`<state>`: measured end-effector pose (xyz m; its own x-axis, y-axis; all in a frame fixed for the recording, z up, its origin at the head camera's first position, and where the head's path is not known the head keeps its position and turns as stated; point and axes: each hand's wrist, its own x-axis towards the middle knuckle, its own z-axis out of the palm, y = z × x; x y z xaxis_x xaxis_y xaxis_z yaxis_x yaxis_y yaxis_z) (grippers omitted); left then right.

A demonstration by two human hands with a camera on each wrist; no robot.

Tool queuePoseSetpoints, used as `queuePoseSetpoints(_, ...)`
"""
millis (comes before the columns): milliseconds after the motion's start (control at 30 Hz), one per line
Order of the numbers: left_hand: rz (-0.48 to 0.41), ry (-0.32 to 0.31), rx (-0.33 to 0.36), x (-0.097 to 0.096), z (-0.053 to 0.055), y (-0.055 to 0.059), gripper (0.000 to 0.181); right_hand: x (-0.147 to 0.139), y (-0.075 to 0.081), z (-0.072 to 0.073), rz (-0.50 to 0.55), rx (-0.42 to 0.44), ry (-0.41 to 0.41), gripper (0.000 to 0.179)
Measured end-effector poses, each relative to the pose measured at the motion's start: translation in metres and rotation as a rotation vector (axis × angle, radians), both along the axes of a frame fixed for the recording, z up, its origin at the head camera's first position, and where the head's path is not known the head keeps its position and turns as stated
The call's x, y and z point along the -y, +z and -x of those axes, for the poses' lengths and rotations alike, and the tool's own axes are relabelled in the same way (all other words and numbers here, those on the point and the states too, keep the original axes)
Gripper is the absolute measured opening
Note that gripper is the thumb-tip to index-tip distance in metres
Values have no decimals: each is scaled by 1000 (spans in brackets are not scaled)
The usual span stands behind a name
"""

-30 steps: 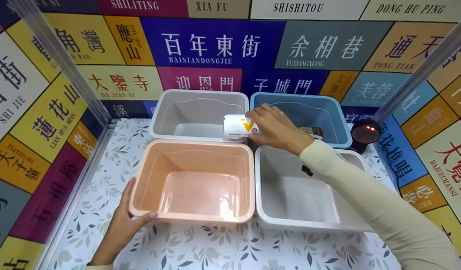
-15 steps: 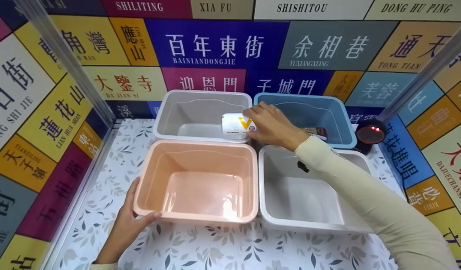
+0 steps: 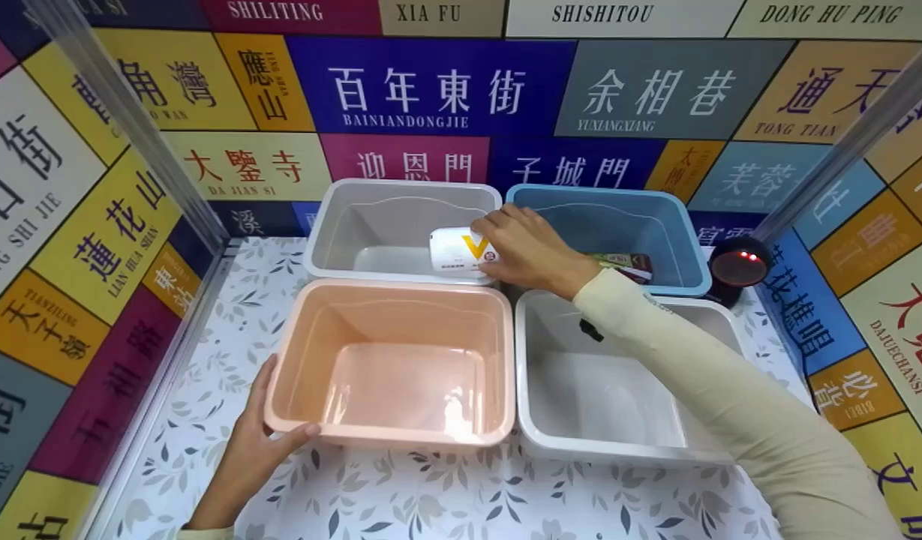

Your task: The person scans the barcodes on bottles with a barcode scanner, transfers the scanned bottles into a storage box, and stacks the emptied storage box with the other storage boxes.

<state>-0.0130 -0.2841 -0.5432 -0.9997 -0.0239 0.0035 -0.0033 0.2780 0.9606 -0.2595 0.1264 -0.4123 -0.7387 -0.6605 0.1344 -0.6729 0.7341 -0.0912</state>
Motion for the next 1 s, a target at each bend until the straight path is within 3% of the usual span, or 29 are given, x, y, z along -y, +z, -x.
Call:
queuePoseSetpoints(733, 18, 28, 33, 0, -2, 4, 120, 29, -5, 5, -39, -38, 54, 54)
queuePoseSetpoints(1000, 13, 12, 23, -3, -1, 4, 119, 34, -12, 8, -48, -104, 69, 50)
